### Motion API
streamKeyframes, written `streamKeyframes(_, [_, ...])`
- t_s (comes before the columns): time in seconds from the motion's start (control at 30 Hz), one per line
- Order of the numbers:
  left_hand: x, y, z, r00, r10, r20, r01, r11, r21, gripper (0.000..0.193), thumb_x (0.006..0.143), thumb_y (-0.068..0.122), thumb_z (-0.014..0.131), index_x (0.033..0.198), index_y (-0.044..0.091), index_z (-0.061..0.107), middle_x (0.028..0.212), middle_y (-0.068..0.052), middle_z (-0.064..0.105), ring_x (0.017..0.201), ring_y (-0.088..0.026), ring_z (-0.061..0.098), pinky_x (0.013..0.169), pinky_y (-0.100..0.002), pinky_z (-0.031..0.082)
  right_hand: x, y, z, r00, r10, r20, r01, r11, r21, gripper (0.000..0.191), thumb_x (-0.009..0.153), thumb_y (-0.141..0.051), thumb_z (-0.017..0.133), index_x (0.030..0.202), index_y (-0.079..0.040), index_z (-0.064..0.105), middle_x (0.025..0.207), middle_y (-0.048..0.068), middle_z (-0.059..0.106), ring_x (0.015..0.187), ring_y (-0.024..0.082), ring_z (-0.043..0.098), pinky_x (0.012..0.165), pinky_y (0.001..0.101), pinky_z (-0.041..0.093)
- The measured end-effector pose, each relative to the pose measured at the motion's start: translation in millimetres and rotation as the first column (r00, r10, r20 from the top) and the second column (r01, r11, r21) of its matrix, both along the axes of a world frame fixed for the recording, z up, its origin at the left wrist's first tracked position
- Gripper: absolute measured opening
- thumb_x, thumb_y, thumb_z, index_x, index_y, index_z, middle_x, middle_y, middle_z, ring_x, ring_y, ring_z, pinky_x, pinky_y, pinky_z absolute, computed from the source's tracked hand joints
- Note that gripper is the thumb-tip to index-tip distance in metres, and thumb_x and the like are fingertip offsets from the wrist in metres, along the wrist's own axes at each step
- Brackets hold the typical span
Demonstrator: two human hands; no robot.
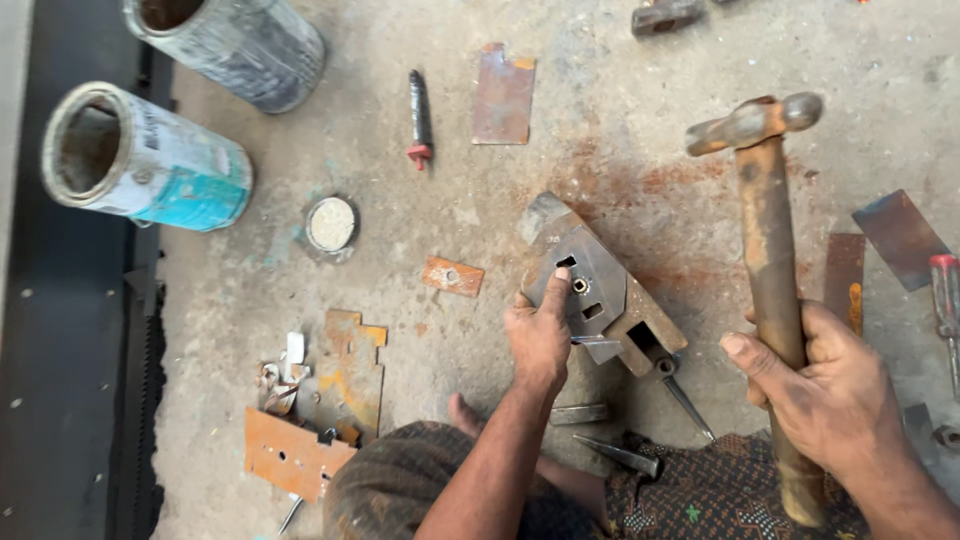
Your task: The person sits on the floor and uses a hammer to strike a metal plate clamped in a vise, then hammers a small metal piece on the vise. The person repeatedly hits the metal parts to shape or secure them.
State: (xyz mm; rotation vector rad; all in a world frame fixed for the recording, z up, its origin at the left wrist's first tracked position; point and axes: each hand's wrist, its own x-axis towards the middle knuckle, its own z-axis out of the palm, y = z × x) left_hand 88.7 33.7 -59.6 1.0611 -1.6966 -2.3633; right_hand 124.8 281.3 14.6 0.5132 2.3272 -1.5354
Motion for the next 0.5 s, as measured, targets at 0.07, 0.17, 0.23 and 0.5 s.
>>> streamKeyframes(0.07, [-2, 0, 0, 1.0, -0.025, 0.009, 0.025, 0.999, -0.039, 0.038, 0.091, 0.028, 0.075, 0.112, -0.003, 0.07, 0.098, -0.01, 0.078, 0.084, -0.016, 0.071, 0.076, -0.033, 0.059, 2, 8, -7, 0.999, 0.037, 0.037, -0.038, 0.998, 0.042, 0.037, 0.09, -0.025, 0.075, 0.112, 0.004, 0.067, 0.064, 0.013, 0.063, 0.052, 0.018, 0.06, 0.042, 0.0335, 0.049])
streamKeyframes(0.17, [-6, -1, 1, 0.995, -0.071, 0.066, 0.078, 0.991, -0.105, 0.039, 0.093, 0.029, 0.075, 0.11, -0.005, 0.07, 0.097, -0.011, 0.078, 0.082, -0.016, 0.072, 0.075, -0.033, 0.059, 6, 25, -20, 0.992, 0.118, 0.043, -0.121, 0.99, 0.076, 0.041, 0.095, -0.029, 0.073, 0.12, 0.003, 0.066, 0.066, 0.013, 0.06, 0.05, 0.018, 0.057, 0.038, 0.0337, 0.049])
streamKeyframes(0.23, [-8, -1, 2, 0.992, -0.077, 0.095, 0.085, 0.993, -0.083, 0.037, 0.092, 0.028, 0.073, 0.111, -0.004, 0.068, 0.097, -0.011, 0.078, 0.081, -0.016, 0.072, 0.074, -0.033, 0.06, 8, 37, -30, 0.99, 0.127, 0.065, -0.134, 0.985, 0.113, 0.041, 0.095, -0.028, 0.071, 0.12, 0.003, 0.064, 0.067, 0.015, 0.053, 0.05, 0.02, 0.049, 0.04, 0.0366, 0.042])
streamKeyframes(0.5, [-9, 7, 1, 0.998, -0.036, 0.045, 0.039, 0.998, -0.057, 0.035, 0.093, 0.027, 0.073, 0.111, -0.003, 0.068, 0.099, -0.01, 0.076, 0.085, -0.015, 0.071, 0.076, -0.032, 0.06, 19, 62, -65, 0.947, 0.282, -0.152, -0.255, 0.951, 0.173, 0.051, 0.1, -0.025, 0.064, 0.143, 0.001, 0.054, 0.077, 0.008, 0.055, 0.059, 0.014, 0.05, 0.047, 0.0318, 0.045])
